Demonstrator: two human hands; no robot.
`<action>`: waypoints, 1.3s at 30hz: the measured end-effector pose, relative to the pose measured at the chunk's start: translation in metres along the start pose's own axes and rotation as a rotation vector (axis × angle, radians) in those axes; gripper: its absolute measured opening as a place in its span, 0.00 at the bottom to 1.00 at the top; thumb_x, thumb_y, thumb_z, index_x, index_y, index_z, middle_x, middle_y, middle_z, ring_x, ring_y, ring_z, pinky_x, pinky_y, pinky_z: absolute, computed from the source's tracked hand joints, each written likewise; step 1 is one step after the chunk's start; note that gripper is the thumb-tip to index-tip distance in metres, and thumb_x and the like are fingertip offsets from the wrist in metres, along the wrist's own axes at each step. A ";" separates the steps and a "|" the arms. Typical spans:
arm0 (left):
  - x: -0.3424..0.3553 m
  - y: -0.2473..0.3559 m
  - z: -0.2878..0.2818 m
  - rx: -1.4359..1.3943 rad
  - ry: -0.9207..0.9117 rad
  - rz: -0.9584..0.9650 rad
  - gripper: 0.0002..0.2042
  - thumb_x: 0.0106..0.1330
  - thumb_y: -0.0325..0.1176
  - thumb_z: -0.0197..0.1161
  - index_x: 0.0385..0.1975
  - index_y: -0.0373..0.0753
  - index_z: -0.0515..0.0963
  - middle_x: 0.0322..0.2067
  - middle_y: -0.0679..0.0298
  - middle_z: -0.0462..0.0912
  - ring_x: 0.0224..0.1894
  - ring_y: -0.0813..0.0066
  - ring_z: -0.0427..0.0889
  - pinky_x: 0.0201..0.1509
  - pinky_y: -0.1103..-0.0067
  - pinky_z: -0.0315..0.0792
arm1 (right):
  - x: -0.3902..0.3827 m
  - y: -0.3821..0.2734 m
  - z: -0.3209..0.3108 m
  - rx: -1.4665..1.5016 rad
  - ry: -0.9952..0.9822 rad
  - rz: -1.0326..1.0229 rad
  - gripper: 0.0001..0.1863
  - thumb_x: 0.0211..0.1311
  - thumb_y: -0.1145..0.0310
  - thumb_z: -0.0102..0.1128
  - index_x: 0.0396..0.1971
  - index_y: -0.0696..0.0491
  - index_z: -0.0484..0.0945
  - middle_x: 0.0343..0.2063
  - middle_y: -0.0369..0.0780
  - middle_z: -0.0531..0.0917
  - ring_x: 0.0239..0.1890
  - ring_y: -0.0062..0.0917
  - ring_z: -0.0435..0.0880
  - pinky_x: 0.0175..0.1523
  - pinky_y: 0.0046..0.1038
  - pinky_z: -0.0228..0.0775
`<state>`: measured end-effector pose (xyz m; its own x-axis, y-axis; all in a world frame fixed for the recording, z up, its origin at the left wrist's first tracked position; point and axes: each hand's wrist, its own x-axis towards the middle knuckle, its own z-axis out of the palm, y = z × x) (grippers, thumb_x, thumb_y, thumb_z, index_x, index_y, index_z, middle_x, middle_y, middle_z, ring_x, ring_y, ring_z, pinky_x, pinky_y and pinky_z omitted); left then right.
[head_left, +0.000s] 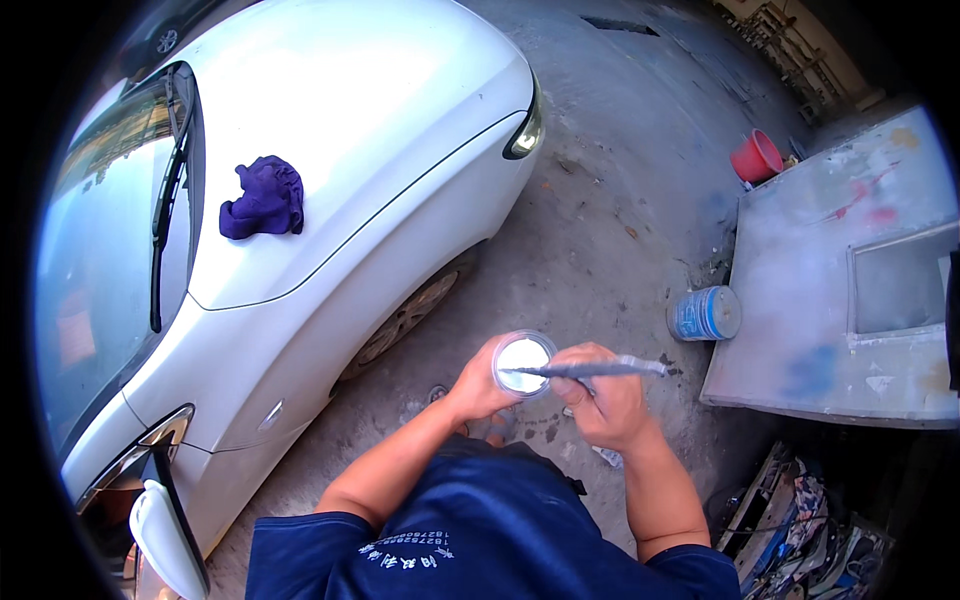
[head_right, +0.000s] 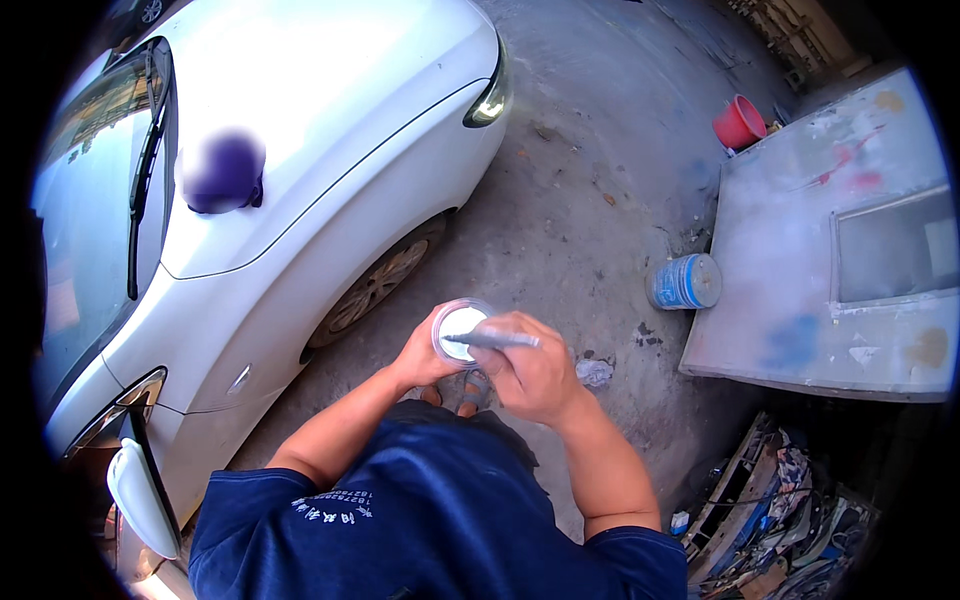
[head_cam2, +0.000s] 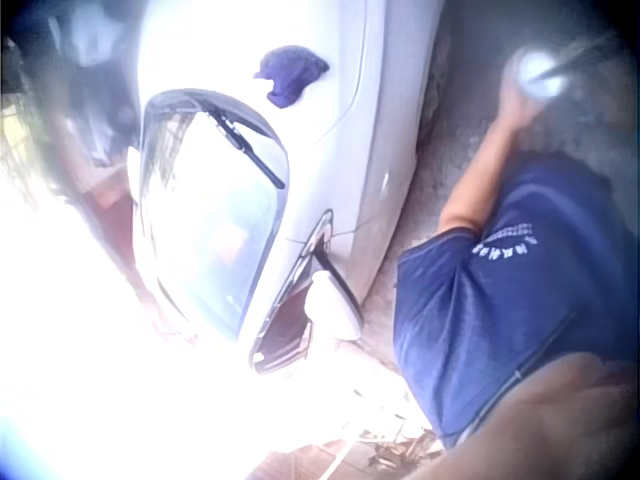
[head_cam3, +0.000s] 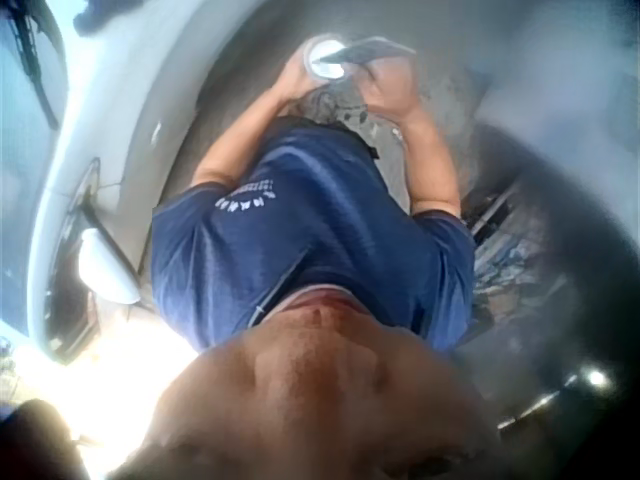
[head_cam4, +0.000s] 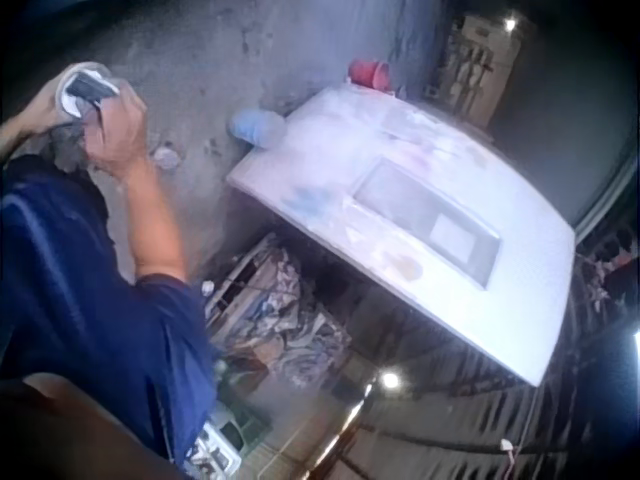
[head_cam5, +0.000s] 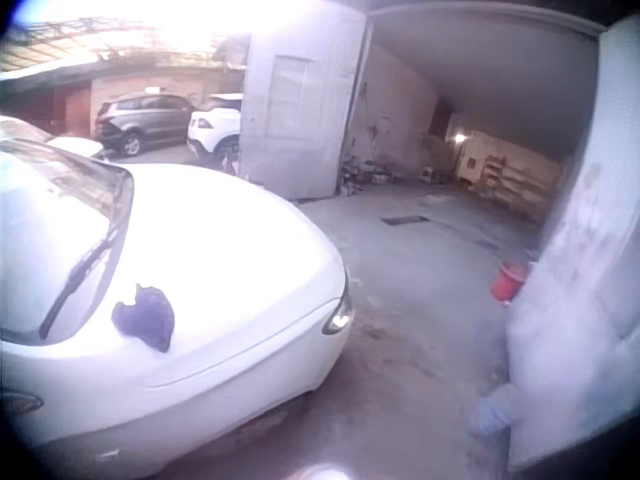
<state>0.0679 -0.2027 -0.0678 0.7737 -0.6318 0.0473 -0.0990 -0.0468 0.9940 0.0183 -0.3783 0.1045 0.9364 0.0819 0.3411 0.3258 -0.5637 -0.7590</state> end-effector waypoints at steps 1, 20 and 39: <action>0.000 -0.001 0.000 0.000 -0.034 0.004 0.40 0.45 0.36 0.75 0.62 0.37 0.66 0.57 0.53 0.72 0.61 0.57 0.72 0.65 0.68 0.66 | -0.007 0.002 0.002 0.014 -0.064 -0.131 0.07 0.64 0.70 0.60 0.37 0.58 0.77 0.28 0.45 0.82 0.31 0.33 0.82 0.39 0.29 0.73; -0.053 0.012 0.017 0.102 0.266 0.049 0.42 0.47 0.38 0.76 0.64 0.37 0.63 0.60 0.52 0.69 0.64 0.55 0.68 0.68 0.66 0.63 | -0.034 0.000 0.016 -0.069 0.127 0.109 0.10 0.66 0.68 0.58 0.38 0.60 0.76 0.29 0.37 0.80 0.32 0.22 0.78 0.40 0.25 0.70; -0.169 0.036 0.077 0.205 0.710 0.003 0.41 0.45 0.34 0.75 0.62 0.37 0.64 0.58 0.53 0.72 0.62 0.55 0.70 0.67 0.67 0.64 | -0.037 -0.053 0.028 0.398 -0.374 -0.254 0.07 0.64 0.71 0.62 0.35 0.59 0.76 0.28 0.38 0.82 0.29 0.19 0.76 0.37 0.21 0.68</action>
<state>-0.1148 -0.1568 -0.0477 0.9850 0.0178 0.1718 -0.1630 -0.2331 0.9587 -0.0299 -0.3286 0.1168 0.7814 0.4984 0.3756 0.5017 -0.1437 -0.8530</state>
